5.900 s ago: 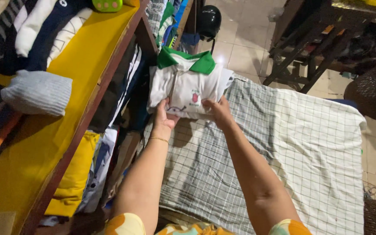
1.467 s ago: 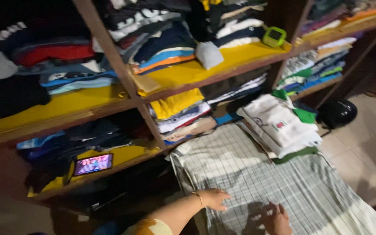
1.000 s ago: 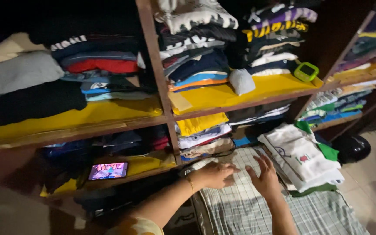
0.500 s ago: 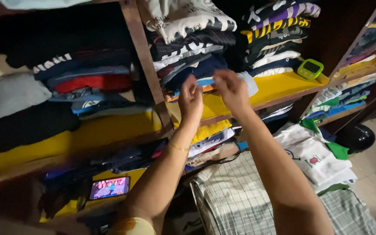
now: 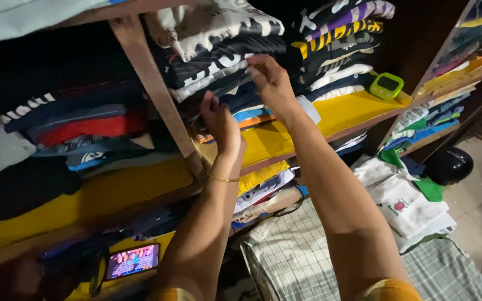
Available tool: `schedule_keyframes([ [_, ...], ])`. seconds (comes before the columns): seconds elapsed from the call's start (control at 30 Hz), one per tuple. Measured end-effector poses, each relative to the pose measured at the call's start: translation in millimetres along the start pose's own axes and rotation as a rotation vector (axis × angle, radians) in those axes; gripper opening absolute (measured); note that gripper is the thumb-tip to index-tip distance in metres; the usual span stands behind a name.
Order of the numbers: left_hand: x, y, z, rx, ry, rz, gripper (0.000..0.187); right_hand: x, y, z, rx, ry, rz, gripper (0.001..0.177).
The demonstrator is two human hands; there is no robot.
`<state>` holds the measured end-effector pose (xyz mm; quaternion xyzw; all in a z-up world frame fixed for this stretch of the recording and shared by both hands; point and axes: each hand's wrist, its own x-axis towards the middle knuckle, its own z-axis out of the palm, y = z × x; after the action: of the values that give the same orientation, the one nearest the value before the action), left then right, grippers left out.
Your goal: Organizing and folding various pieces of clothing into a wooden shelf.
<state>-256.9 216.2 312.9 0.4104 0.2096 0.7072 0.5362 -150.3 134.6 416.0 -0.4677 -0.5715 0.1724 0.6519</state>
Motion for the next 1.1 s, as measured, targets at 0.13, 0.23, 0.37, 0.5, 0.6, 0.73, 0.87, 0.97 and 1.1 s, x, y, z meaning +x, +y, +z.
schedule_keyframes([
  [0.13, 14.5, -37.7, -19.2, -0.110, 0.073, 0.037, 0.046, 12.1, -15.8, -4.4, -0.175, -0.077, -0.030, 0.033],
  [0.23, 25.2, -28.9, -12.7, -0.355, 0.020, -0.044, 0.051, 11.9, -16.9, -7.3, -0.233, -0.132, -0.073, 0.038],
  [0.37, 37.9, 18.2, 10.9, -0.282, 0.294, -0.258, 0.051, 3.5, -9.7, -4.8, -0.088, -0.096, -0.018, 0.038],
  [0.5, 51.7, 12.7, -2.5, 0.033, 0.440, -0.385, 0.049, 2.8, 59.5, 7.3, 0.201, 0.123, 0.094, 0.016],
  [0.6, 54.5, 6.9, -10.2, -0.004, 0.316, -0.142, 0.044, -4.6, 35.8, 28.8, 0.200, 0.235, 0.359, 0.007],
  [0.73, 34.5, 58.1, 12.3, -0.262, 0.416, -0.437, 0.053, 10.1, 16.4, 42.1, 0.197, 0.220, 0.486, 0.018],
  [0.87, 42.9, 37.1, 15.2, -0.438, 0.419, -0.664, 0.066, 25.7, 24.9, 41.1, 0.218, 0.324, 0.673, 0.019],
  [0.97, 59.2, 7.4, 10.3, -0.557, 0.257, -0.688, 0.077, 30.1, 23.3, 36.3, 0.219, 0.269, 0.704, 0.020],
  [1.1, 75.9, -9.4, 5.8, -0.571, 0.278, -0.617, 0.070, 39.5, 33.3, 30.3, 0.055, 0.220, 0.534, 0.019],
])
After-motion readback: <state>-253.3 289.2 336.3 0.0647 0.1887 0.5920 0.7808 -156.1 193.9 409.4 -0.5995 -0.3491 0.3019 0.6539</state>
